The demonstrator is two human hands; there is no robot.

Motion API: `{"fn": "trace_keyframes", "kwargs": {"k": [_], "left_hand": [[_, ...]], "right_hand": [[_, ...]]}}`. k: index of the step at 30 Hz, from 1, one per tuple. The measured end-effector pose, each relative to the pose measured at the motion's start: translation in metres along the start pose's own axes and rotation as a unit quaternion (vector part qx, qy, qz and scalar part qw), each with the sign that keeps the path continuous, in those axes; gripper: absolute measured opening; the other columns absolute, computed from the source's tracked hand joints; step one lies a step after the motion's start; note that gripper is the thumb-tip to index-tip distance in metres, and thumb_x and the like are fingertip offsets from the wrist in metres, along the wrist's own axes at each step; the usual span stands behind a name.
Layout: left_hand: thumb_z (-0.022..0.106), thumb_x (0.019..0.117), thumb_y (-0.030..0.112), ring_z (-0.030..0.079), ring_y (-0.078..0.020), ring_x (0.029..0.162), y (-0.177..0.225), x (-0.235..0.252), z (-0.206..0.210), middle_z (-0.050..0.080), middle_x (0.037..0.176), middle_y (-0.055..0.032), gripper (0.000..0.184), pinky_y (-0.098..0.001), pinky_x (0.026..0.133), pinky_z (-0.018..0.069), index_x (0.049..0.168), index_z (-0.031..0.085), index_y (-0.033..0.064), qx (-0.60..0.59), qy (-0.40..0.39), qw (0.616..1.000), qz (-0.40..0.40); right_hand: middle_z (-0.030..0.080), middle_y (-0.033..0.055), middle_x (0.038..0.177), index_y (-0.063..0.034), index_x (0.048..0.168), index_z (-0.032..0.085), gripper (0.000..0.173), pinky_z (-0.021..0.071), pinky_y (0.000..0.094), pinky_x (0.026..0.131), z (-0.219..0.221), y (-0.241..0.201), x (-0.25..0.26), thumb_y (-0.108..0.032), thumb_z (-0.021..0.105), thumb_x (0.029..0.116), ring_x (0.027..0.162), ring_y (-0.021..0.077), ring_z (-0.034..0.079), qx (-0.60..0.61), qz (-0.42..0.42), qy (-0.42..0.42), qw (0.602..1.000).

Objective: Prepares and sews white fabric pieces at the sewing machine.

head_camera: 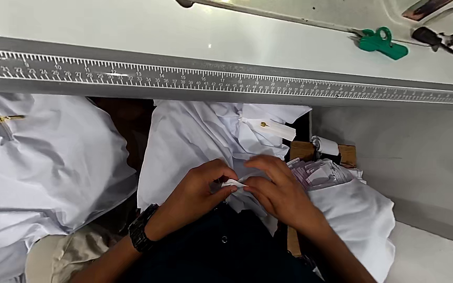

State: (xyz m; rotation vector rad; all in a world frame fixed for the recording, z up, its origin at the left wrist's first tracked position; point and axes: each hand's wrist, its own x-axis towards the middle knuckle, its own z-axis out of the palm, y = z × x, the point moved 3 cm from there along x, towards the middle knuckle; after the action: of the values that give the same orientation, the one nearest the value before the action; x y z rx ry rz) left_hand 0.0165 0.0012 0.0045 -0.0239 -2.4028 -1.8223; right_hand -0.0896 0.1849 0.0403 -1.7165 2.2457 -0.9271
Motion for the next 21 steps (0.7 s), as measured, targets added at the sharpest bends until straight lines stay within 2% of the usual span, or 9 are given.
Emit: {"fn": "trace_keyframes", "kwargs": {"k": [1, 2, 4, 6, 9, 12, 15, 19, 21], "left_hand": [[0.073, 0.0928, 0.017, 0.064, -0.0052, 0.087, 0.001, -0.002, -0.001, 0.066, 0.095, 0.0035, 0.011, -0.0207, 0.075, 0.0575, 0.102, 0.073, 0.0104, -0.004, 0.002, 1.0, 0.004], [0.073, 0.0929, 0.016, 0.065, -0.0055, 0.088, 0.002, -0.003, -0.002, 0.066, 0.095, 0.0033, 0.011, -0.021, 0.076, 0.0579, 0.102, 0.073, 0.0101, -0.006, 0.006, 1.0, 0.008], [0.074, 0.0927, 0.017, 0.065, -0.0058, 0.09, 0.004, -0.005, -0.006, 0.067, 0.096, 0.0033, 0.011, -0.0219, 0.079, 0.0584, 0.101, 0.073, 0.0102, 0.002, 0.015, 1.0, 0.015], [0.074, 0.0926, 0.018, 0.065, -0.0057, 0.092, 0.006, -0.006, -0.011, 0.067, 0.097, 0.0033, 0.012, -0.0215, 0.081, 0.0582, 0.101, 0.074, 0.0102, 0.021, 0.024, 0.999, 0.023], [0.071, 0.0953, 0.024, 0.065, -0.0054, 0.094, 0.006, -0.009, -0.017, 0.067, 0.1, 0.0032, 0.017, -0.0219, 0.083, 0.0579, 0.104, 0.074, 0.0107, 0.051, 0.02, 0.998, 0.022], [0.067, 0.0979, 0.027, 0.06, -0.0051, 0.098, -0.001, -0.01, -0.018, 0.063, 0.101, 0.0041, 0.019, -0.0203, 0.085, 0.0529, 0.108, 0.077, 0.0136, 0.086, 0.009, 0.996, 0.018], [0.07, 0.0948, 0.026, 0.057, -0.0047, 0.095, -0.006, -0.008, -0.018, 0.061, 0.098, 0.0053, 0.015, -0.0194, 0.081, 0.0499, 0.103, 0.079, 0.0164, 0.087, 0.018, 0.996, 0.018], [0.072, 0.0908, 0.025, 0.055, -0.0089, 0.102, -0.005, -0.006, -0.018, 0.062, 0.102, 0.0059, 0.011, -0.0259, 0.087, 0.0468, 0.096, 0.08, 0.0194, 0.089, 0.049, 0.994, 0.036], [0.072, 0.0906, 0.024, 0.056, -0.0141, 0.114, -0.002, -0.005, -0.018, 0.067, 0.108, 0.0047, 0.009, -0.0323, 0.098, 0.0467, 0.092, 0.079, 0.0192, 0.097, 0.067, 0.991, 0.059]], "right_hand": [[0.064, 0.0102, 0.132, -0.009, 0.097, 0.071, 0.016, 0.0486, 0.0429, 0.11, -0.001, 0.004, 0.005, -0.021, 0.062, 0.1024, 0.132, 0.0245, 0.056, 0.049, -0.009, -0.022, 0.999], [0.063, 0.0107, 0.132, -0.007, 0.095, 0.07, 0.015, 0.0525, 0.0371, 0.106, -0.002, 0.008, 0.01, -0.018, 0.063, 0.1017, 0.127, 0.0206, 0.059, 0.096, -0.018, -0.045, 0.994], [0.066, 0.01, 0.125, -0.0045, 0.09, 0.068, 0.014, 0.0592, 0.0277, 0.09, -0.004, 0.011, 0.018, -0.014, 0.065, 0.1001, 0.107, 0.0133, 0.067, 0.168, -0.029, -0.087, 0.981], [0.068, 0.008, 0.119, -0.0047, 0.089, 0.068, 0.014, 0.0589, 0.0247, 0.084, -0.006, 0.01, 0.024, -0.013, 0.066, 0.0993, 0.099, 0.0104, 0.067, 0.177, -0.035, -0.111, 0.977], [0.07, 0.0037, 0.106, -0.0077, 0.093, 0.072, 0.014, 0.0565, 0.028, 0.084, -0.006, 0.006, 0.027, -0.018, 0.065, 0.1001, 0.098, 0.0136, 0.066, 0.11, -0.053, -0.103, 0.987], [0.071, 0.003, 0.105, -0.0097, 0.096, 0.073, 0.017, 0.0537, 0.035, 0.087, -0.008, -0.003, 0.026, -0.019, 0.061, 0.1028, 0.098, 0.0177, 0.066, -0.025, -0.087, -0.086, 0.992], [0.072, 0.0055, 0.105, -0.0068, 0.097, 0.072, 0.016, 0.0526, 0.0383, 0.093, -0.008, -0.015, 0.025, -0.013, 0.059, 0.1026, 0.1, 0.0208, 0.067, -0.115, -0.122, -0.064, 0.984], [0.072, 0.0064, 0.107, -0.0062, 0.1, 0.073, 0.014, 0.054, 0.0371, 0.095, -0.008, -0.016, 0.021, -0.012, 0.06, 0.1022, 0.1, 0.0217, 0.068, -0.106, -0.119, -0.053, 0.986], [0.072, 0.0047, 0.107, -0.0077, 0.098, 0.073, 0.012, 0.0544, 0.0356, 0.096, -0.006, -0.009, 0.019, -0.017, 0.066, 0.1007, 0.102, 0.0195, 0.067, -0.043, -0.09, -0.033, 0.994]]}}
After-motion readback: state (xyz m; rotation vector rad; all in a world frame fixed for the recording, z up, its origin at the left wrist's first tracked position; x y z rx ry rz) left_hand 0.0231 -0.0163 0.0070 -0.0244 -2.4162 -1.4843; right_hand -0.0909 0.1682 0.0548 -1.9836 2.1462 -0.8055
